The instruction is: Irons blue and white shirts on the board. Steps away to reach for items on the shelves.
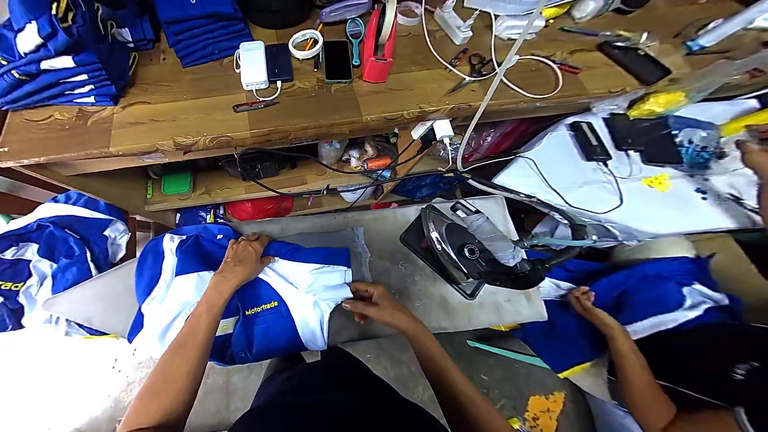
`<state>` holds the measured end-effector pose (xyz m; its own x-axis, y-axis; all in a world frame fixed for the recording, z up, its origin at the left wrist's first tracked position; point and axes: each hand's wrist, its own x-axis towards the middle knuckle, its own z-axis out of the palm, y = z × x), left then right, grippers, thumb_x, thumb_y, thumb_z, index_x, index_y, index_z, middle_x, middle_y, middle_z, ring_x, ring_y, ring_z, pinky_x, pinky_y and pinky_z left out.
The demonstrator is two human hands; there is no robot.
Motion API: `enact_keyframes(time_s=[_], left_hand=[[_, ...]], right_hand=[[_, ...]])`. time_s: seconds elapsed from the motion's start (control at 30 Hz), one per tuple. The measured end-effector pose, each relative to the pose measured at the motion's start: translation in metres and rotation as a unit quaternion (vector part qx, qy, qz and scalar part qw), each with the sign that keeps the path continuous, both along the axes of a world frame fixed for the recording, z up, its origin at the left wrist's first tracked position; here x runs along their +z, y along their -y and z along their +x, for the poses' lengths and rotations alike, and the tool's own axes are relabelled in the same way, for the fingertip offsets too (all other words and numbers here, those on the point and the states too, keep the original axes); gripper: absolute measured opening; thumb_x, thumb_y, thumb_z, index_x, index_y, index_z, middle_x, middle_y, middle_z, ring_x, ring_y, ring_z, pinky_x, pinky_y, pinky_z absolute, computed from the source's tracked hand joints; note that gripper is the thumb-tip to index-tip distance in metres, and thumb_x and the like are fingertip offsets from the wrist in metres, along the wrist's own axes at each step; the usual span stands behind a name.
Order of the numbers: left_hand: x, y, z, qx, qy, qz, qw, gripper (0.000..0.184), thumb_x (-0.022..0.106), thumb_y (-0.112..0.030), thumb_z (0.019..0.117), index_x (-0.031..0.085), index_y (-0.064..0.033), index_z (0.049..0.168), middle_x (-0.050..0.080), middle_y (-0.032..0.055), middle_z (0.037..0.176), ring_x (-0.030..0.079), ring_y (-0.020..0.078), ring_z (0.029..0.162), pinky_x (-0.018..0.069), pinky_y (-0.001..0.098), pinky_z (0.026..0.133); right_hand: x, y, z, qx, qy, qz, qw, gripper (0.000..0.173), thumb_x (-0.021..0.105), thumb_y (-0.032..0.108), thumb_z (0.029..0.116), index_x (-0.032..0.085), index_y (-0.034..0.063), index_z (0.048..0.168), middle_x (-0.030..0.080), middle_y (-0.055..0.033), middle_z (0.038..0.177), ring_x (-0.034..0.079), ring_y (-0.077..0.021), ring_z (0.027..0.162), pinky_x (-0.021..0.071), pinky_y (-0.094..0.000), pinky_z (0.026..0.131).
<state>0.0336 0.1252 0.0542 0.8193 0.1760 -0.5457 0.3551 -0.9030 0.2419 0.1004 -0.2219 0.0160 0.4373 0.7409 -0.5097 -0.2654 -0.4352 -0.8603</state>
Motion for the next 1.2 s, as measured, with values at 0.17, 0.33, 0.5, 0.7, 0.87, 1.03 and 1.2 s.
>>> enact_keyframes(time_s=[0.17,0.33,0.5,0.7,0.87,1.03,1.2], left_hand=[[0.018,-0.015,0.007,0.041,0.014,0.034,0.998,0.044,0.061,-0.037,0.1015,0.065,-0.0047,0.13,0.068,0.0237,0.126,0.061,0.0438,0.123,0.0373,0.0652,0.11],[-0.004,0.0,0.009,0.11,0.27,0.09,0.952,0.04,0.069,-0.018,0.0941,0.065,0.0011,0.129,0.059,0.0318,0.129,0.053,0.0539,0.124,0.0405,0.0704,0.1],[-0.012,0.107,-0.026,0.041,0.305,-0.085,0.948,0.038,0.062,-0.035,0.1003,0.072,0.0015,0.105,0.072,0.0183,0.1,0.072,0.0326,0.093,0.0592,0.0507,0.086],[-0.06,0.151,-0.046,-0.037,0.354,-0.069,0.932,0.02,0.062,-0.011,0.0948,0.073,-0.0012,0.108,0.074,0.0161,0.102,0.073,0.033,0.098,0.0606,0.0456,0.086],[-0.059,0.157,-0.049,-0.094,0.315,-0.092,0.94,0.022,0.057,-0.012,0.0984,0.074,-0.0019,0.109,0.074,0.0165,0.104,0.073,0.0328,0.1,0.0602,0.045,0.088],[-0.042,0.153,-0.035,-0.09,0.197,-0.126,0.968,0.028,0.057,-0.021,0.1007,0.071,-0.0014,0.114,0.073,0.0173,0.111,0.071,0.033,0.107,0.0575,0.0474,0.092],[-0.053,0.157,-0.043,-0.09,0.252,-0.103,0.958,0.025,0.064,-0.019,0.0971,0.071,-0.0011,0.113,0.073,0.0181,0.109,0.072,0.0341,0.103,0.0591,0.0478,0.089]], right_hand=[[0.006,-0.017,0.008,-0.064,0.046,0.037,0.996,0.018,0.064,0.016,0.1006,0.07,0.0001,0.104,0.073,-0.0033,0.086,0.071,-0.0115,0.07,0.0631,-0.03,0.069],[-0.005,-0.051,0.024,-0.148,0.012,0.019,0.989,0.019,0.064,0.018,0.1017,0.067,-0.0008,0.1,0.073,-0.0062,0.08,0.072,-0.0149,0.065,0.0634,-0.0314,0.063],[-0.004,-0.052,0.029,-0.134,-0.011,-0.007,0.991,0.026,0.068,0.026,0.1005,0.068,0.0003,0.099,0.073,-0.0057,0.077,0.072,-0.0149,0.063,0.0631,-0.031,0.061],[-0.001,-0.048,0.025,-0.134,0.026,-0.021,0.99,0.026,0.07,0.008,0.0949,0.056,-0.001,0.115,0.072,-0.0107,0.088,0.074,-0.0191,0.068,0.0648,-0.0341,0.065],[0.004,-0.029,0.015,-0.04,0.178,-0.159,0.97,0.044,0.071,0.021,0.094,0.052,0.0015,0.129,0.068,-0.0112,0.089,0.069,-0.0212,0.072,0.0598,-0.0395,0.071],[0.006,-0.021,0.02,-0.011,0.269,-0.204,0.941,0.043,0.071,0.036,0.0942,0.063,0.0039,0.121,0.07,-0.0131,0.091,0.069,-0.0287,0.083,0.0559,-0.0501,0.079],[-0.007,-0.011,0.039,-0.091,0.321,-0.214,0.918,0.05,0.066,0.039,0.0979,0.06,0.0019,0.131,0.069,-0.0162,0.111,0.068,-0.0295,0.099,0.055,-0.0474,0.09]])
